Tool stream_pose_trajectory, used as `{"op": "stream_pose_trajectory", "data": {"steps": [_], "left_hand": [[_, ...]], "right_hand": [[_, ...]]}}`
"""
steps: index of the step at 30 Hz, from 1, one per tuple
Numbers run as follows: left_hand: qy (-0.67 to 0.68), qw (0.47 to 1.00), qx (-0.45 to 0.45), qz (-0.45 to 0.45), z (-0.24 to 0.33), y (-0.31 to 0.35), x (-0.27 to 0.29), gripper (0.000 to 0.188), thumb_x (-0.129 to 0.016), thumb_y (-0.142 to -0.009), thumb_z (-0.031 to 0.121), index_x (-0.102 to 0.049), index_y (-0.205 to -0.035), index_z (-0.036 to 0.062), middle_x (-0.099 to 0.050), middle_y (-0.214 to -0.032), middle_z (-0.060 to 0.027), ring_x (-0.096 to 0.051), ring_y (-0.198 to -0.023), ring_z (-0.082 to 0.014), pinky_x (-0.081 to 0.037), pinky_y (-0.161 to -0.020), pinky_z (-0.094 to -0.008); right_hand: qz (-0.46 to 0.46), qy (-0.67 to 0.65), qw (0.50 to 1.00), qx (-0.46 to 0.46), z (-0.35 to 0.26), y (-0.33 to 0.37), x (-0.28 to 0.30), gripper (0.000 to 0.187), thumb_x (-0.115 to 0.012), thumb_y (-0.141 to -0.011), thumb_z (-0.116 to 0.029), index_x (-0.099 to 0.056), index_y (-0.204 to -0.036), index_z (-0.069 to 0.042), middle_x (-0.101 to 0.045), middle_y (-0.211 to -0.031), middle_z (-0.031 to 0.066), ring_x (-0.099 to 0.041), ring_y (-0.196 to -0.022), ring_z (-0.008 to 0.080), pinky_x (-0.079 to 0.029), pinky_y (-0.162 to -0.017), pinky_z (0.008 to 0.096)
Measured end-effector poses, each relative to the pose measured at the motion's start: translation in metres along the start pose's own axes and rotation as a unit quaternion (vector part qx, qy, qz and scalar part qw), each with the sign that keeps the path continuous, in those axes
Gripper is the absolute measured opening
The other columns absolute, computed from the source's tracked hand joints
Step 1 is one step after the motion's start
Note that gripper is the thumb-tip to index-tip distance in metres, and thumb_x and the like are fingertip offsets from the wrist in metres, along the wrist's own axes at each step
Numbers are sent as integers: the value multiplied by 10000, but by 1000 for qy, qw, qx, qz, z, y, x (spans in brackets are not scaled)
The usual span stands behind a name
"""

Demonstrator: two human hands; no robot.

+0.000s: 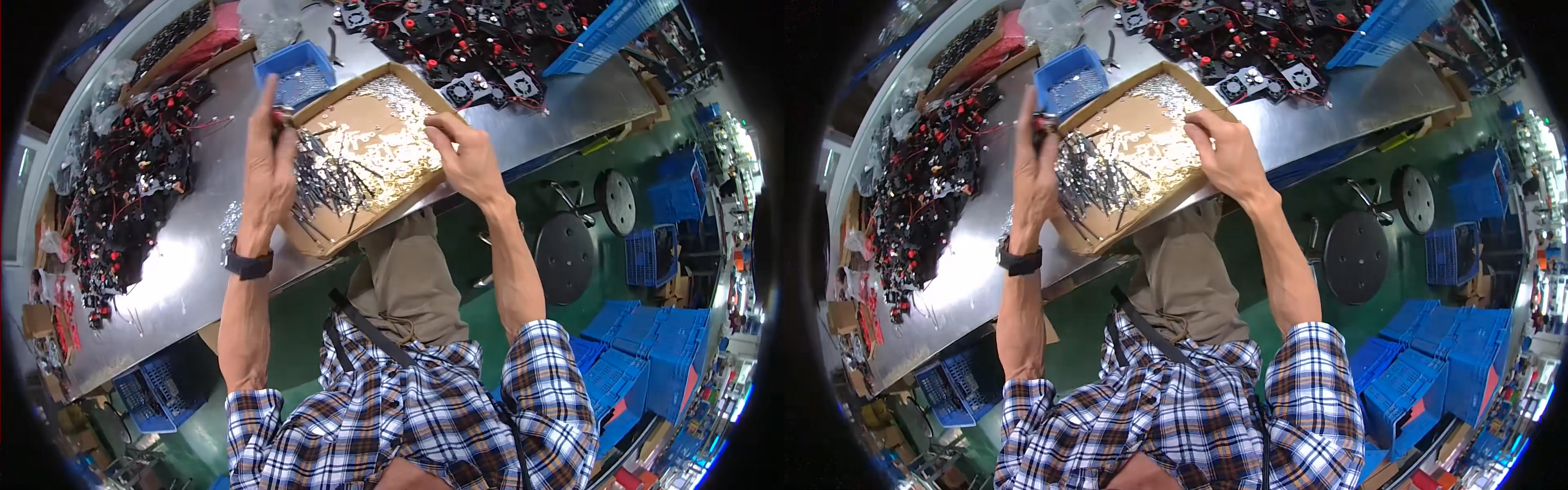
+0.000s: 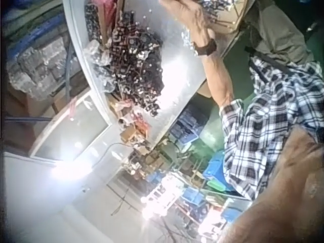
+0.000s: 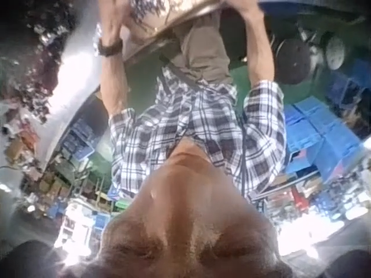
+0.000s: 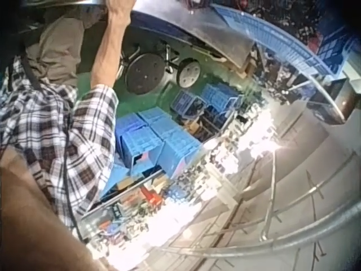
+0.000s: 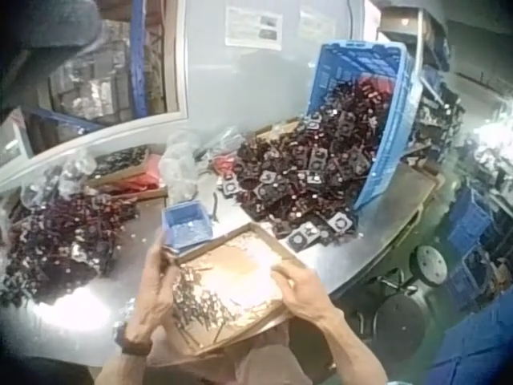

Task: The recorder is assembling small electronic modules by connecting multiple wires and organizing them in a parts tray at a factory workbench.

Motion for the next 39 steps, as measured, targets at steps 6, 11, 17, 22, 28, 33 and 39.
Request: {"op": "stream_pose_trajectory", "data": {"steps": [6,11,17,22,28,33,39], "left_hand": [[198,973,85,-81,-31,9,-6,732,-515,-1009,54,-206,-1656,200,-458,-1524,-119,-513,-1245,-158,-393,-1090,-303],[458,878,122,-69,-28,14,-4,819,-588,-995,70,-130,-1664,182,-579,-1364,-112,-568,-1211,-184,-441,-1096,-328],[436,890,125,-54,-34,16,3,800,-499,-990,-34,-102,-1657,161,-572,-1381,-189,-603,-1248,-267,-480,-1103,-405],[391,914,107,-28,-36,10,5,789,-460,-977,-74,-103,-1650,136,-591,-1361,-218,-608,-1268,-307,-477,-1115,-425],[411,903,122,-24,-45,13,17,762,-525,-1008,2,-102,-1636,85,-580,-1352,-260,-621,-1248,-349,-498,-1092,-455],[262,958,65,99,-83,-21,118,664,-517,-998,-37,-216,-1589,-23,-504,-1460,-258,-591,-1282,-294,-476,-1078,-368],[-419,817,263,296,-160,-47,314,837,-721,-928,318,-277,-1587,54,-507,-1384,-328,-479,-1288,-476,-388,-1107,-480]], "right_hand": [[6,-12,999,31,-3,4,-2,181,-638,-994,-114,-688,-1087,33,-745,-926,152,-736,-827,220,-547,-716,316],[23,-21,999,12,2,4,9,174,-640,-994,-105,-685,-1088,34,-731,-883,150,-702,-783,167,-521,-688,300],[44,-17,999,14,6,11,12,180,-650,-994,-108,-681,-1078,48,-681,-793,102,-604,-710,106,-487,-658,283],[35,-17,999,-1,9,11,13,172,-651,-992,-109,-690,-1081,33,-695,-800,103,-618,-707,114,-491,-656,292],[85,-18,995,-45,25,3,29,190,-611,-1008,-108,-688,-1122,23,-724,-914,108,-647,-814,135,-522,-768,290],[149,-109,965,-187,133,5,80,330,-642,-1017,-215,-665,-1232,35,-542,-773,-41,-493,-678,49,-445,-641,217],[53,-326,874,-357,208,-14,59,302,-656,-1016,-323,-627,-881,-55,-527,-732,-17,-536,-638,116,-521,-624,305]]}}
Point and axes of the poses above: each hand's wrist, its own y-axis away from the middle knuckle, its own x-axis out of the back of the hand, z = x × y, the point moved 8 cm from there along -y, towards the middle knuckle
